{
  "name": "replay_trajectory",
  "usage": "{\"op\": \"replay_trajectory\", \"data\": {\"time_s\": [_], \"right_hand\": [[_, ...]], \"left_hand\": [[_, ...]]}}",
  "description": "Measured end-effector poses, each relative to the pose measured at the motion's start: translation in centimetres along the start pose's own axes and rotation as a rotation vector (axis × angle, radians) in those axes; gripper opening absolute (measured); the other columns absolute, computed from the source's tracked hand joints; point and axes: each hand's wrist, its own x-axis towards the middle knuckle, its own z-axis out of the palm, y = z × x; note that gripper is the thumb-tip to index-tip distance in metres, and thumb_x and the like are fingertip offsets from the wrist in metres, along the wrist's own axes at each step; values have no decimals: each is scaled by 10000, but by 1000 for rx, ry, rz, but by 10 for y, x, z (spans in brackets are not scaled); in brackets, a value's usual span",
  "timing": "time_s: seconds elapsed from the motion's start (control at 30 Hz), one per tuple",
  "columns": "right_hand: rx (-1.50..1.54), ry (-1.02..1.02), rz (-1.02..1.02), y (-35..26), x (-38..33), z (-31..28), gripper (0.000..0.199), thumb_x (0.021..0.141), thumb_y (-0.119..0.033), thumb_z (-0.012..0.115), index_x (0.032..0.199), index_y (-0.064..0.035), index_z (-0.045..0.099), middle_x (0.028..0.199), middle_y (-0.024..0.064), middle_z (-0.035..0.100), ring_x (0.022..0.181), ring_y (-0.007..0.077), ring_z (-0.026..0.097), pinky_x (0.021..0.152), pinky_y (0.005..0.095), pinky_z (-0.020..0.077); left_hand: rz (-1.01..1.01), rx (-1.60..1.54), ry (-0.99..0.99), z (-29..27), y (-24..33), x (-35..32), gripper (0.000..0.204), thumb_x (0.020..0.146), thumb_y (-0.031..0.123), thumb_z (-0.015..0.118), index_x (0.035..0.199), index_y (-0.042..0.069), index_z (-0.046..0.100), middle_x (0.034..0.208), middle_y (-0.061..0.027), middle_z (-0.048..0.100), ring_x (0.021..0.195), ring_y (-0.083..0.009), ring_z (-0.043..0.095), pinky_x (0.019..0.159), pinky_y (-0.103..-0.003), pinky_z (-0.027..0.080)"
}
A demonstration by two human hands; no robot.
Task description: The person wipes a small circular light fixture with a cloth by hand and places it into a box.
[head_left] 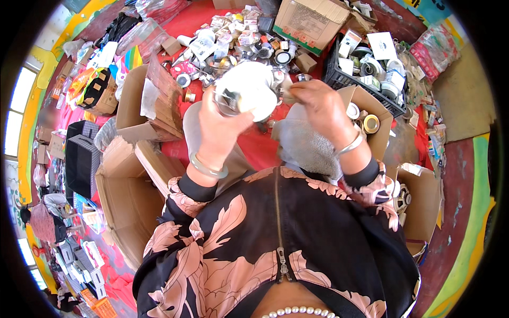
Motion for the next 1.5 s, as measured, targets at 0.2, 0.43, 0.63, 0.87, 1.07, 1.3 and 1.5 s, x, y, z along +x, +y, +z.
{"op": "replay_trajectory", "data": {"time_s": [0.2,0.43,0.63,0.87,1.07,1.3,1.5], "right_hand": [[221,285,229,-5,18,-25,278,778,74,495,997,-5,646,998,129,624,862,234,619,732,279,487],[84,375,-9,-24,41,-9,297,742,73,546,993,-38,659,1031,122,631,915,273,602,790,321,488],[-169,147,-222,-64,38,32,342,706,-62,536,1030,31,597,1101,166,599,1022,289,553,861,390,424],[-12,79,-299,-59,16,34,336,694,-40,542,1019,-9,623,1084,130,622,1004,262,579,853,361,438],[-127,381,-228,-34,53,8,322,680,44,536,981,-19,632,1043,156,635,946,292,611,781,356,469],[-110,145,-369,-69,27,45,328,689,-49,558,1008,-10,624,1092,128,610,1031,263,580,854,373,432],[344,-17,22,-46,-3,28,327,718,63,547,1014,-37,642,1013,132,635,939,267,610,799,361,474]], "left_hand": [[-215,-781,-60,-7,-13,15,503,799,90,671,1224,-54,445,1172,-153,566,1059,-254,578,919,-395,474],[-428,-982,28,7,-17,21,513,954,395,424,1252,-21,448,1227,-142,548,1129,-268,536,963,-419,433],[-444,-842,147,18,-21,17,401,988,319,359,1212,2,460,1164,-115,562,1087,-234,537,941,-395,420],[-400,-771,226,10,-18,16,382,991,256,323,1193,-36,464,1123,-151,561,1027,-240,563,852,-361,469],[-296,-832,153,20,-16,20,433,982,318,355,1219,-34,440,1189,-140,533,1049,-244,557,914,-391,445],[-384,-784,254,10,-5,27,342,980,250,361,1156,-1,514,1103,-107,596,1010,-223,573,876,-344,461],[-285,-918,210,-13,-8,45,361,997,265,321,1207,17,477,1187,-106,568,1085,-242,558,929,-418,463]]}}
